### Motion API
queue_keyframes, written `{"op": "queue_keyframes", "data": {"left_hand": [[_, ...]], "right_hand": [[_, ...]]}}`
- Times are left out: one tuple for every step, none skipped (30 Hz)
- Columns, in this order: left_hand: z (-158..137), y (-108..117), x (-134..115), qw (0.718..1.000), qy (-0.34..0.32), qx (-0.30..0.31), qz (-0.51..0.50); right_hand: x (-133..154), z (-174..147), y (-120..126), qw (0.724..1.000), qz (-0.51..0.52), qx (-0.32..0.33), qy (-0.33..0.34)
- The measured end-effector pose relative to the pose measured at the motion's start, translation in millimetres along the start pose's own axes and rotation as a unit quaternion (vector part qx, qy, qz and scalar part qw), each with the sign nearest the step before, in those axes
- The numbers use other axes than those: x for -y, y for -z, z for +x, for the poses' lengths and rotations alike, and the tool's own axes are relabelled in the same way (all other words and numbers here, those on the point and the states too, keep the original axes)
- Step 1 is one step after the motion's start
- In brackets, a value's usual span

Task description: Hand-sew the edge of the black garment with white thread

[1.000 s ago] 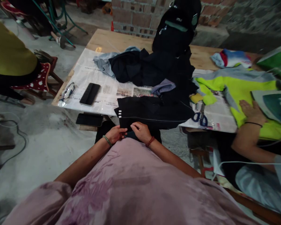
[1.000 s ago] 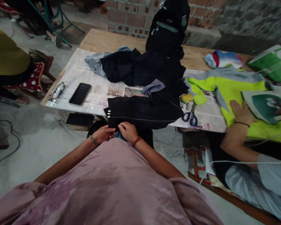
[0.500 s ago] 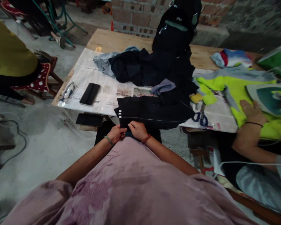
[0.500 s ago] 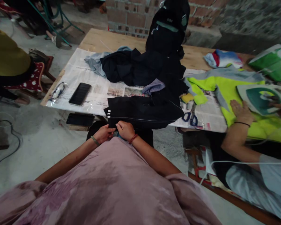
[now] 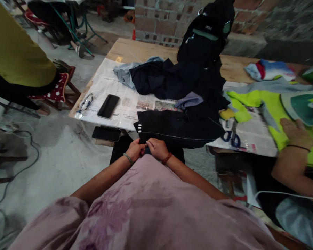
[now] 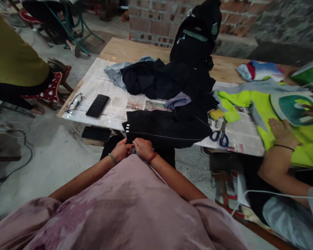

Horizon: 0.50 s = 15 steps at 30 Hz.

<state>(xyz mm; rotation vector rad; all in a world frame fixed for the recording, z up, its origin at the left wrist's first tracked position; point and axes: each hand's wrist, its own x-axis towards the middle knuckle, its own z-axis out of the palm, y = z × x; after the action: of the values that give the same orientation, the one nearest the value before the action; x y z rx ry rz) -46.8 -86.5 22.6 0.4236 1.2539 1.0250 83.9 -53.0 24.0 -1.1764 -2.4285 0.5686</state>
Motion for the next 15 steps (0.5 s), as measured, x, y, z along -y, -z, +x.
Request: {"op": "queue_keyframes", "data": {"left_hand": [[-0.1, -0.1, 0.0, 1.0, -0.002, 0.003, -0.002], [0.0, -0.3, 0.2, 1.0, -0.004, 0.005, -0.003], [0.3, -0.4, 0.6, 1.0, -0.006, 0.006, -0.004], [0.5, -0.5, 1.1, 1.0, -0.008, 0.006, -0.004], [0.8, -0.7, 1.4, 1.0, -0.01, 0.005, -0.005], [0.8, -0.9, 1.5, 1.0, -0.011, 0.004, -0.006], [0.6, -1.2, 1.2, 1.0, -0.012, 0.004, -0.006], [0.1, -1.4, 0.4, 1.0, -0.012, 0.005, -0.006], [-0.7, -1.6, -0.9, 1.0, -0.012, 0.009, -0.004], [-1.7, -1.6, -2.6, 1.0, -0.012, 0.014, -0.001], [-2.9, -1.5, -4.4, 1.0, -0.01, 0.019, 0.003], [-4.2, -1.1, -6.3, 1.0, -0.006, 0.023, 0.007], [-5.4, -0.5, -7.9, 1.0, -0.002, 0.026, 0.011], [-6.6, 0.4, -9.2, 0.999, 0.003, 0.028, 0.016], [-7.8, 1.3, -10.0, 0.999, 0.008, 0.028, 0.023]], "right_hand": [[-0.4, -0.4, 0.1, 1.0, 0.007, -0.007, -0.008], [-0.6, -0.9, 0.3, 1.0, 0.013, -0.012, -0.013], [-0.5, -1.5, 0.5, 1.0, 0.016, -0.013, -0.013], [-0.3, -2.0, 0.6, 1.0, 0.016, -0.009, -0.006], [0.0, -2.3, 0.7, 1.0, 0.015, -0.003, 0.003], [0.0, -2.5, 0.6, 1.0, 0.018, 0.003, 0.011], [-0.3, -2.3, 0.3, 1.0, 0.028, 0.004, 0.011], [-1.1, -2.0, -0.1, 0.999, 0.049, -0.001, -0.003], [-2.5, -1.7, -0.7, 0.996, 0.081, -0.013, -0.03], [-4.4, -1.3, -1.5, 0.99, 0.121, -0.027, -0.069], [-6.7, -1.0, -2.5, 0.98, 0.163, -0.041, -0.111], [-9.1, -0.9, -3.5, 0.967, 0.201, -0.05, -0.151], [-11.3, -1.0, -4.6, 0.954, 0.233, -0.055, -0.182], [-13.2, -1.1, -5.6, 0.944, 0.255, -0.057, -0.202], [-14.6, -1.3, -6.4, 0.938, 0.269, -0.056, -0.212]]}}
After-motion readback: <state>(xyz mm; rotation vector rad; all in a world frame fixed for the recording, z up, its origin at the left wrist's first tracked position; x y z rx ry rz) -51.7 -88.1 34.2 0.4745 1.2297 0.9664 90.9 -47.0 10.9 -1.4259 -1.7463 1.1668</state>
